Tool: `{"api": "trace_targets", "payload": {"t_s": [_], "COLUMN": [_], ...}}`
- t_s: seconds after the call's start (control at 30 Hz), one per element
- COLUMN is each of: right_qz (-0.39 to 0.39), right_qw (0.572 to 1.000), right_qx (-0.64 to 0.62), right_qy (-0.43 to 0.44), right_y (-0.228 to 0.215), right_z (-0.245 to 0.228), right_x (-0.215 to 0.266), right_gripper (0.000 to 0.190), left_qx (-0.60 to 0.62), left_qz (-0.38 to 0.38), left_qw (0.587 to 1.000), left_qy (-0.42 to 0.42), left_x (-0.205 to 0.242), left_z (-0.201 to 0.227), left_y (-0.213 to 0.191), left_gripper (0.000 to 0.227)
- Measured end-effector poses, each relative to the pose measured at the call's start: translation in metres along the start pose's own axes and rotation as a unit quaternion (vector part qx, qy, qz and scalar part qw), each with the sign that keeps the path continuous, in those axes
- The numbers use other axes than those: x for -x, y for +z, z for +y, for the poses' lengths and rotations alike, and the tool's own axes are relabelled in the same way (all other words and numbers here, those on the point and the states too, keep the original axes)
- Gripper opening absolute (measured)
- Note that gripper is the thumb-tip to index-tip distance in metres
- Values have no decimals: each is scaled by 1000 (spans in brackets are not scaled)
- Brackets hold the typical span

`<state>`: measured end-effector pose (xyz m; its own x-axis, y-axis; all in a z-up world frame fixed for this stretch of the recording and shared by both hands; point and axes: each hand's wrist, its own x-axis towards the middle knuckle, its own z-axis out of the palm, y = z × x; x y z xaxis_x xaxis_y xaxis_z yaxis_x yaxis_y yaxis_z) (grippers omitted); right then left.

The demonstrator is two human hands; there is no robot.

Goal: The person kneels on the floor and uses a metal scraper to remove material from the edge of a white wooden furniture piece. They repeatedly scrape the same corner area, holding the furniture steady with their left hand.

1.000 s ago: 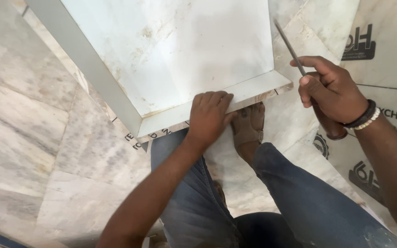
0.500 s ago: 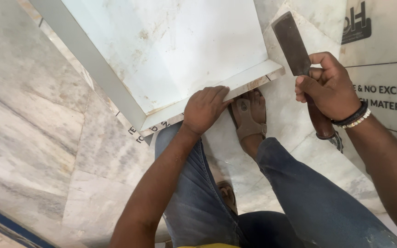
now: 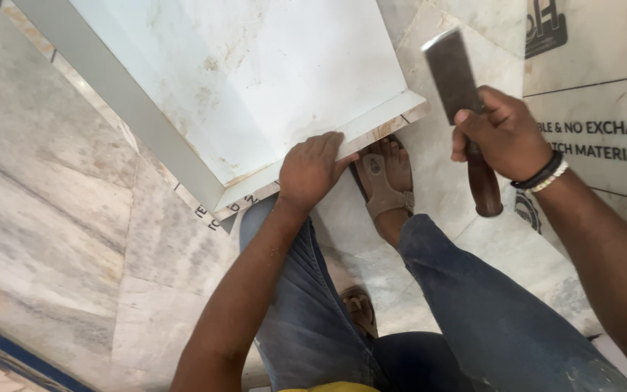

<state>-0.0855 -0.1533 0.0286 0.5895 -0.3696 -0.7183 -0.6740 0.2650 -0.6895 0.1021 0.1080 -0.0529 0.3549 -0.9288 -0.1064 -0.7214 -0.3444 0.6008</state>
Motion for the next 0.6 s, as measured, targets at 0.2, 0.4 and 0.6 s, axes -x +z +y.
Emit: {"api": "trace_targets", "payload": {"t_s": [0.2,0.4,0.6], "right_qz": [-27,-89,-108], "right_qw": [999,992,940], "right_qx": [-10,86,321], "right_qy": [29,-8,-41], "right_y": [20,54,70], "right_z": [-4,-30,-91], "right_x": [-7,-19,3], "right_gripper": [13,18,23], "left_qx": [-12,-64,-58], "left_qz": [6,34,36], "left_qw": [997,993,993], "left_qy": [-82,-89,-99], "left_x": [19,43,37], "left_z": [-2,-12,-21], "left_y": [-3,-16,-2], "left_gripper": [44,39,44]}}
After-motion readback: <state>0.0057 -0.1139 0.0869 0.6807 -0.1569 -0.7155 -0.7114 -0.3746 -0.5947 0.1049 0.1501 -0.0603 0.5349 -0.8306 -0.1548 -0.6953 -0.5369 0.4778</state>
